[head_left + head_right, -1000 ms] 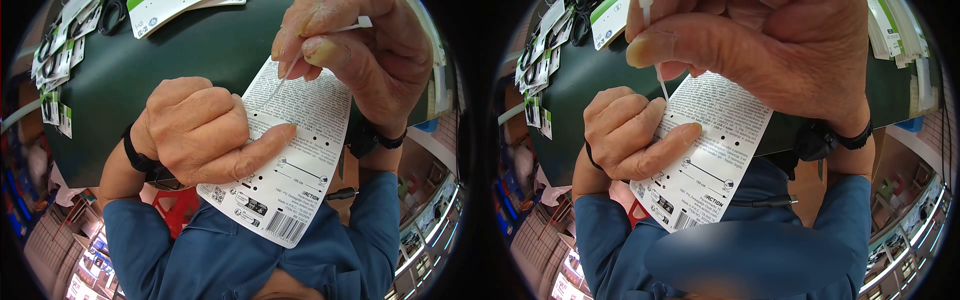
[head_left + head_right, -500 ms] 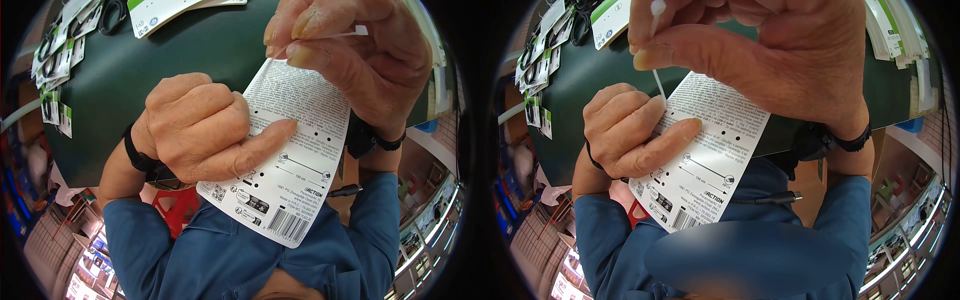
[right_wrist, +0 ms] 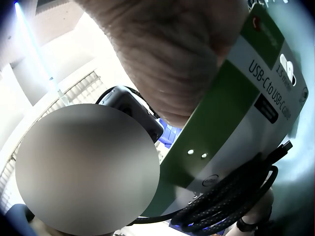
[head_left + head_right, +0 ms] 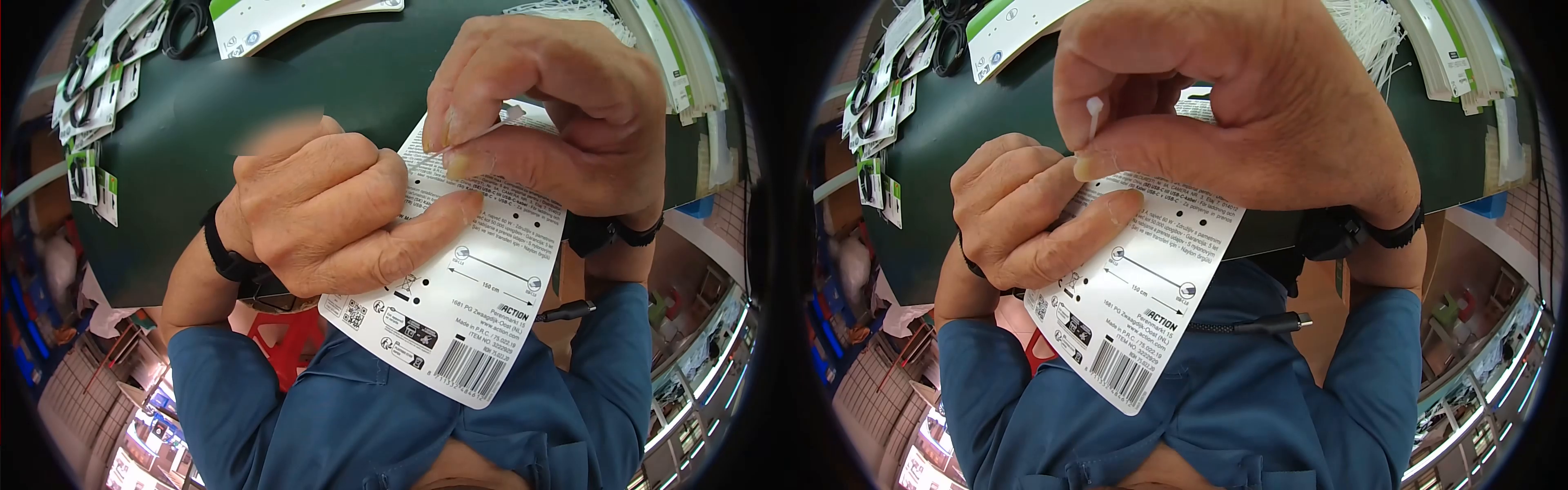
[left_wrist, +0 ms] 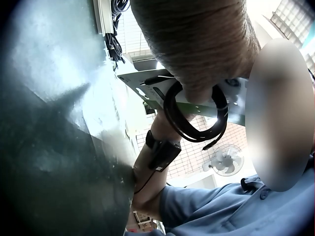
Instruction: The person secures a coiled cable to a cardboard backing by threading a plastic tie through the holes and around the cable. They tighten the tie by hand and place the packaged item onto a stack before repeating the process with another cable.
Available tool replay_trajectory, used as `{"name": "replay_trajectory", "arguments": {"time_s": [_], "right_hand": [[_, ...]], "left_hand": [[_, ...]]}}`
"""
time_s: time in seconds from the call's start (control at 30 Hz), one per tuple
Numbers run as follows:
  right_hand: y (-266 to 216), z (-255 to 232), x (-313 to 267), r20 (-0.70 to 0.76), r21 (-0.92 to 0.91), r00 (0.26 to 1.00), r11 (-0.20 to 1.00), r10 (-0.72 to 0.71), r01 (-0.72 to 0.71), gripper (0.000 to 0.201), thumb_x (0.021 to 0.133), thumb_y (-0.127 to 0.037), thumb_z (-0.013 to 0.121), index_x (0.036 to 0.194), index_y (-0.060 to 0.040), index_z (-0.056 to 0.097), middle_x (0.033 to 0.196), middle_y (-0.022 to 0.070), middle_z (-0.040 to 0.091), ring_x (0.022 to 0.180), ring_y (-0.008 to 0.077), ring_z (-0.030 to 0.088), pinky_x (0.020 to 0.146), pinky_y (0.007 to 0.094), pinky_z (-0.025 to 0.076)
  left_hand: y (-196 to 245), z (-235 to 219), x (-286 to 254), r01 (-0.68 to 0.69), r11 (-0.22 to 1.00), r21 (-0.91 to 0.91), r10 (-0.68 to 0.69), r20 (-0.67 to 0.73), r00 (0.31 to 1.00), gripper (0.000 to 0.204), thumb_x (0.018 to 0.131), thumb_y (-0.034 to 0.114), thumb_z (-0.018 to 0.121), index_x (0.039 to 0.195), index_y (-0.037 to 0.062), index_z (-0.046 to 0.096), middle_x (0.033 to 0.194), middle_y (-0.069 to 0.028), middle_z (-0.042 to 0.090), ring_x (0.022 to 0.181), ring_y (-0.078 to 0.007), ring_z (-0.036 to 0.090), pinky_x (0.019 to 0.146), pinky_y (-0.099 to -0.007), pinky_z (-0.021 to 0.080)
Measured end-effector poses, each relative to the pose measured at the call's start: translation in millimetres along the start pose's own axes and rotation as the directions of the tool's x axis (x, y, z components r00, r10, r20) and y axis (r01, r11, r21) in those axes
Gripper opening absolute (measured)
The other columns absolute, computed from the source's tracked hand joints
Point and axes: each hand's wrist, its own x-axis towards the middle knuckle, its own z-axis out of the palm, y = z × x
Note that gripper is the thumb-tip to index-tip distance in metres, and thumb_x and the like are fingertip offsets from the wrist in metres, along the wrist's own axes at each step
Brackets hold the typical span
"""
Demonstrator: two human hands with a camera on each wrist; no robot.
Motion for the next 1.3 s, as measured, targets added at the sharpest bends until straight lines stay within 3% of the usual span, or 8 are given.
{"name": "replay_trajectory", "arguments": {"time_s": [0.4, 0.47, 0.6, 0.67, 0.73, 0.77, 0.87, 1.3], "right_hand": [[-4, -6, -2, -0.012, -0.004, 0.999, 0.999, 0.041, -0.042, 0.016, 0.081, 0.006, 0.076, 0.093, 0.0021, 0.066, 0.086, 0.0141, 0.069, 0.076, 0.0202, 0.068, 0.067, 0.0301, 0.053], [-15, 2, 1, -0.503, 0.110, 0.845, 0.983, 0.182, -0.147, 0.036, 0.088, -0.004, 0.081, 0.118, 0.0031, 0.062, 0.097, 0.0139, 0.072, 0.082, 0.0171, 0.070, 0.069, 0.0249, 0.056], [-5, -3, -7, -0.734, 0.000, 0.679, 1.000, -0.014, 0.020, 0.030, 0.096, -0.010, 0.074, 0.119, 0.0023, 0.060, 0.103, 0.0149, 0.072, 0.084, 0.0137, 0.069, 0.072, 0.0242, 0.056], [6, -8, -7, -0.701, -0.165, 0.693, 0.984, -0.167, 0.070, 0.023, 0.091, -0.001, 0.073, 0.111, 0.0026, 0.062, 0.097, 0.0153, 0.070, 0.081, 0.0160, 0.067, 0.069, 0.0270, 0.054], [15, -4, -14, -0.588, -0.372, 0.746, 0.923, -0.314, 0.096, 0.026, 0.087, 0.011, 0.071, 0.110, 0.0030, 0.061, 0.092, 0.0161, 0.068, 0.078, 0.0193, 0.064, 0.065, 0.0295, 0.050], [15, -1, -10, -0.448, -0.474, 0.798, 0.864, -0.403, 0.170, 0.027, 0.085, 0.011, 0.073, 0.108, 0.0026, 0.063, 0.091, 0.0155, 0.068, 0.077, 0.0200, 0.064, 0.064, 0.0297, 0.049], [15, 20, 4, -0.160, -0.603, 0.859, 0.737, -0.486, 0.305, 0.030, 0.076, 0.009, 0.083, 0.102, 0.0001, 0.069, 0.088, 0.0141, 0.068, 0.074, 0.0221, 0.062, 0.060, 0.0309, 0.048], [34, 41, 14, -0.024, -0.836, 0.872, 0.489, -0.488, 0.250, 0.031, 0.062, -0.009, 0.076, 0.093, -0.0100, 0.072, 0.085, 0.0010, 0.065, 0.066, 0.0193, 0.058, 0.055, 0.0311, 0.048]], "left_hand": [[-7, 11, 8, 0.034, 0.994, -0.103, -0.052, -0.170, 0.984, 0.047, 0.066, 0.020, 0.083, 0.110, 0.0052, 0.078, 0.087, -0.0074, 0.068, 0.074, -0.0227, 0.066, 0.059, -0.0312, 0.053], [-9, 13, 10, 0.150, 0.957, -0.247, -0.209, -0.230, 0.951, 0.050, 0.062, 0.017, 0.084, 0.112, 0.0104, 0.081, 0.078, -0.0005, 0.059, 0.064, -0.0157, 0.061, 0.053, -0.0272, 0.048], [-5, 17, -8, 0.408, 0.819, -0.403, -0.511, -0.191, 0.838, 0.037, 0.085, -0.001, 0.072, 0.122, -0.0006, 0.070, 0.105, -0.0131, 0.068, 0.083, -0.0232, 0.067, 0.070, -0.0345, 0.054], [-13, 39, -14, 0.452, 0.729, -0.514, -0.676, -0.438, 0.592, 0.032, 0.095, -0.010, 0.059, 0.124, 0.0015, 0.067, 0.112, -0.0085, 0.065, 0.085, -0.0171, 0.066, 0.066, -0.0322, 0.054], [-26, 15, -15, 0.622, 0.753, -0.213, -0.658, -0.235, 0.716, 0.025, 0.098, -0.001, 0.061, 0.122, 0.0036, 0.065, 0.103, -0.0046, 0.066, 0.079, -0.0136, 0.064, 0.060, -0.0278, 0.049], [-18, 12, 10, 0.478, 0.286, -0.831, -0.935, -0.132, 0.330, 0.021, 0.099, 0.009, 0.065, 0.120, 0.0079, 0.062, 0.097, -0.0003, 0.065, 0.075, -0.0097, 0.061, 0.055, -0.0247, 0.043], [-22, 19, 19, 0.278, 0.173, -0.945, -0.975, -0.124, 0.187, 0.019, 0.096, 0.011, 0.070, 0.111, 0.0055, 0.061, 0.093, -0.0009, 0.064, 0.069, -0.0075, 0.057, 0.049, -0.0244, 0.043], [-19, 20, 14, 0.256, 0.134, -0.957, -0.979, -0.088, 0.184, 0.019, 0.097, 0.015, 0.070, 0.113, 0.0080, 0.061, 0.091, 0.0006, 0.066, 0.067, -0.0063, 0.058, 0.050, -0.0229, 0.041]]}}
